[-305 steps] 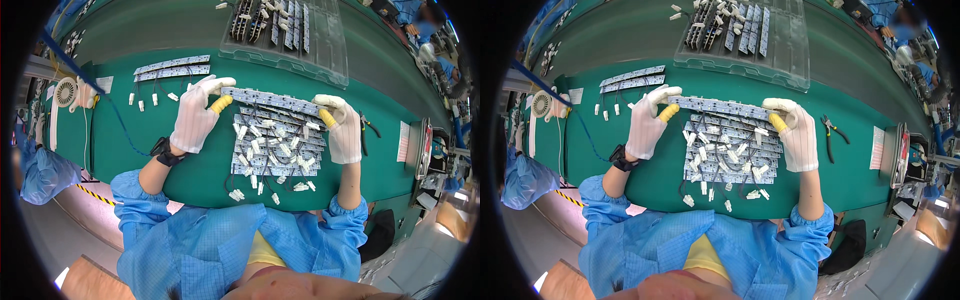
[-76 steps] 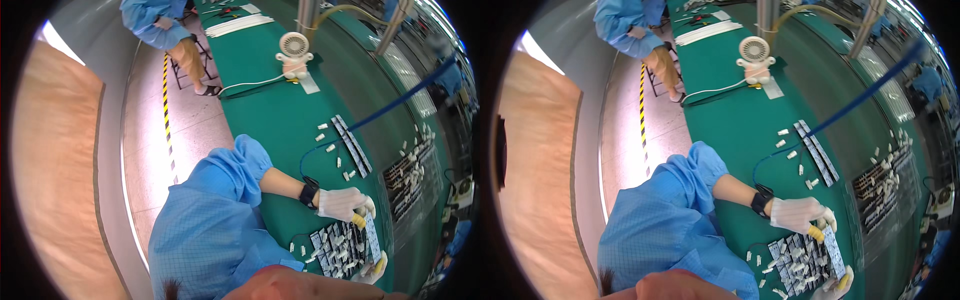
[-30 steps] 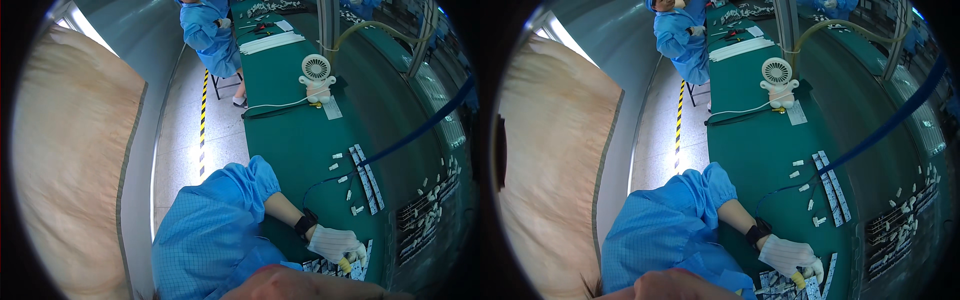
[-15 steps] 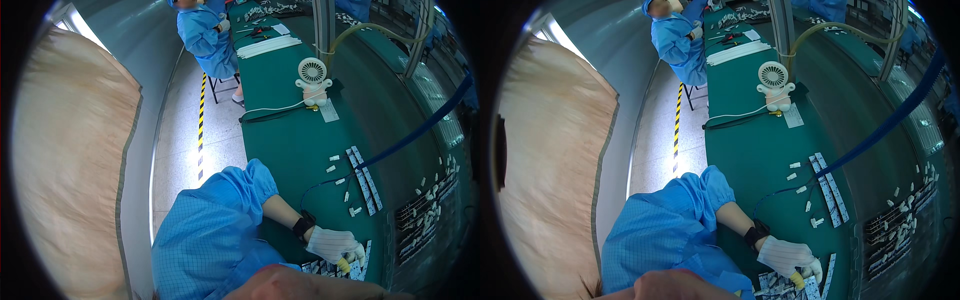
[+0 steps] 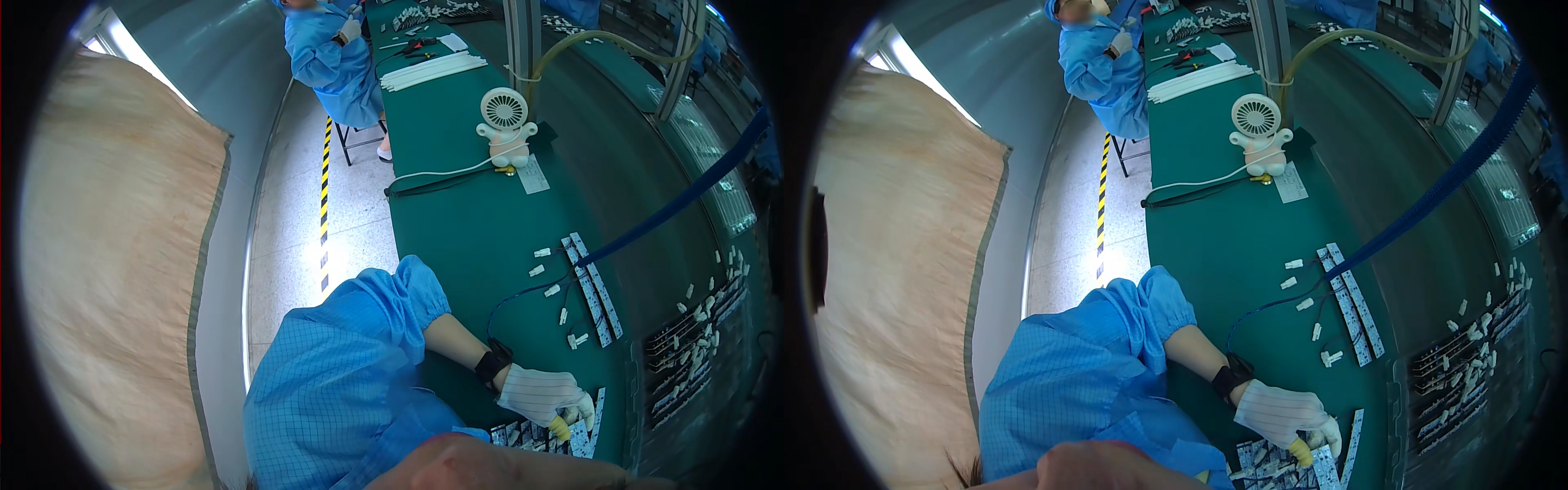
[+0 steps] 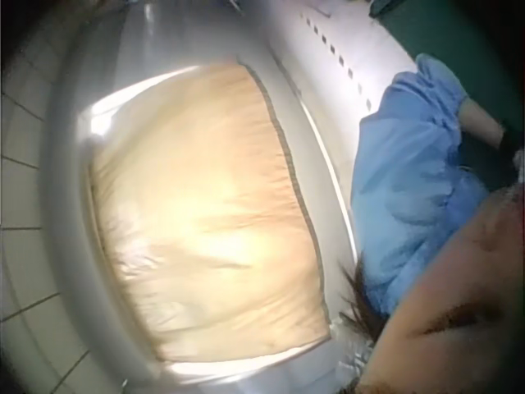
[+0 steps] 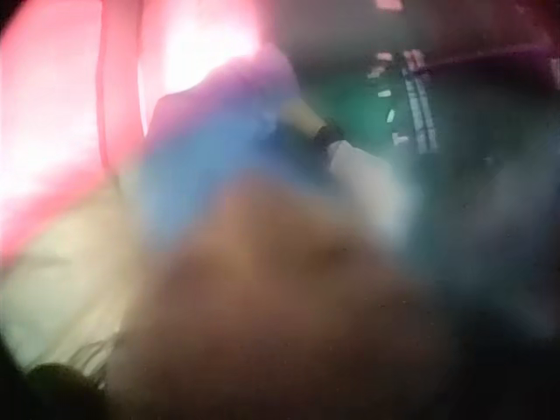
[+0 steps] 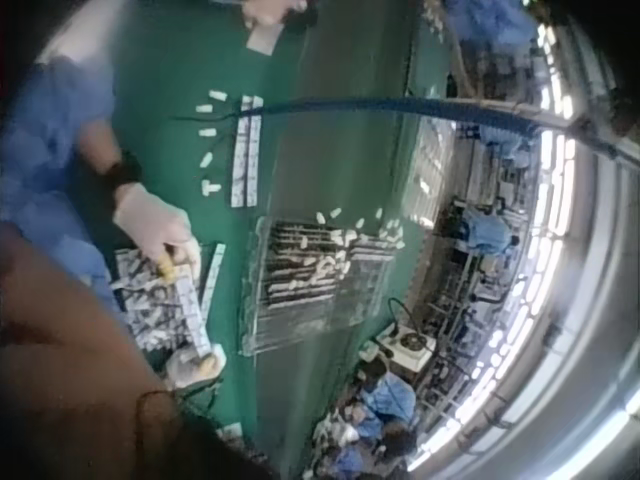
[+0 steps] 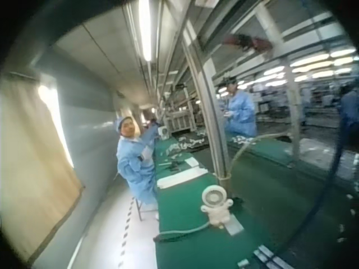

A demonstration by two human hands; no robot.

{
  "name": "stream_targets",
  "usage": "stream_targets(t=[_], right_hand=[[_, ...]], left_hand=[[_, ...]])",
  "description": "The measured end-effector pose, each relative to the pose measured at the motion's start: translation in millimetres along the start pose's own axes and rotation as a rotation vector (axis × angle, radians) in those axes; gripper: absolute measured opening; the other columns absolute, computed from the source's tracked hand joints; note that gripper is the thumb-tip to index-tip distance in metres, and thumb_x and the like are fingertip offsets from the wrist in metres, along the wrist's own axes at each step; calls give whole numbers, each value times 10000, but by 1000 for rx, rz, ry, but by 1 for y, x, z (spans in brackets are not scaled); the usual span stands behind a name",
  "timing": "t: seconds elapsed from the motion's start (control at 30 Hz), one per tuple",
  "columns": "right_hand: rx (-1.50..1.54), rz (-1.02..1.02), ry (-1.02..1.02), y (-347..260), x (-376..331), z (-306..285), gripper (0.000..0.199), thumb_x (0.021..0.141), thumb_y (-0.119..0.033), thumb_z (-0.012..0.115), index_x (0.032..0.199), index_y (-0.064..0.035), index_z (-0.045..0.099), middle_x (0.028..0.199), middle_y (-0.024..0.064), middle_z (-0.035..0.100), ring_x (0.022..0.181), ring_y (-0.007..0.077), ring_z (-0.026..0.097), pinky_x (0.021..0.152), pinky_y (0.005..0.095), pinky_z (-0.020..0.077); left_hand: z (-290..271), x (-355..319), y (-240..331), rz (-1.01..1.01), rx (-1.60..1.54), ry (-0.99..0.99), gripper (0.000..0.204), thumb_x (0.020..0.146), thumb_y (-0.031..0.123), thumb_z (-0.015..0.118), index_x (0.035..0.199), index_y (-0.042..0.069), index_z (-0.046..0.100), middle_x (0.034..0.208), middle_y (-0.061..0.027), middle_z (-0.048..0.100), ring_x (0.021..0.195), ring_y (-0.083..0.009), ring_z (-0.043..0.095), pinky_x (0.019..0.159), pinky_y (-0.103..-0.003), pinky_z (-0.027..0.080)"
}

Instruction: Assembling components onto printed circuit boards using hands and pliers on a production line.

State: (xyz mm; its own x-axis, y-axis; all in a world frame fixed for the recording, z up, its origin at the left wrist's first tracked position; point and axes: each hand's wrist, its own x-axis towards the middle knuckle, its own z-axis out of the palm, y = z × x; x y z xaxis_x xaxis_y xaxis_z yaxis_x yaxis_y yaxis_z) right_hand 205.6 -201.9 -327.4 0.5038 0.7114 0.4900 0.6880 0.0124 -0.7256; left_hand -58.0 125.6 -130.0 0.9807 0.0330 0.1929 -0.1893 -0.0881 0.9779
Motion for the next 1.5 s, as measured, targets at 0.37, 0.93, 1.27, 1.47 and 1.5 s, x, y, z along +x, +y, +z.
stream_targets(t=[0.37,0.93,1.27,1.47,1.5], right_hand=[[-109,-80,-12,-9,-4,-10,521,843,-432,636,1169,-55,484,995,173,530,789,212,551,734,349,479],[-275,-197,-36,-29,-14,-28,484,842,-433,634,1120,-55,514,944,165,529,755,208,533,728,389,474],[-364,-263,-26,-47,-21,-32,465,842,-434,632,1091,-55,531,913,161,528,735,205,522,725,412,471],[-433,-310,-39,-61,-18,-38,454,842,-435,631,1073,-55,542,895,158,528,723,204,516,722,425,469],[-443,-317,-40,-64,-19,-39,452,842,-435,631,1070,-55,543,892,158,527,722,203,515,722,428,469]], left_hand=[[0,0,0,3,0,-3,424,817,255,709,1163,43,587,768,-51,606,705,-168,589,664,-295,470],[4,1,-6,-4,13,32,389,820,236,704,1128,27,592,704,-44,593,666,-162,585,651,-284,467],[7,3,-5,7,64,12,399,822,242,703,1133,21,587,723,-51,589,673,-168,578,656,-289,466],[4,1,-8,8,9,7,405,824,255,700,1136,22,587,725,-46,590,672,-163,576,657,-286,464],[3,1,-7,-1,17,7,404,828,258,697,1138,24,588,726,-44,591,673,-160,576,657,-286,465]])
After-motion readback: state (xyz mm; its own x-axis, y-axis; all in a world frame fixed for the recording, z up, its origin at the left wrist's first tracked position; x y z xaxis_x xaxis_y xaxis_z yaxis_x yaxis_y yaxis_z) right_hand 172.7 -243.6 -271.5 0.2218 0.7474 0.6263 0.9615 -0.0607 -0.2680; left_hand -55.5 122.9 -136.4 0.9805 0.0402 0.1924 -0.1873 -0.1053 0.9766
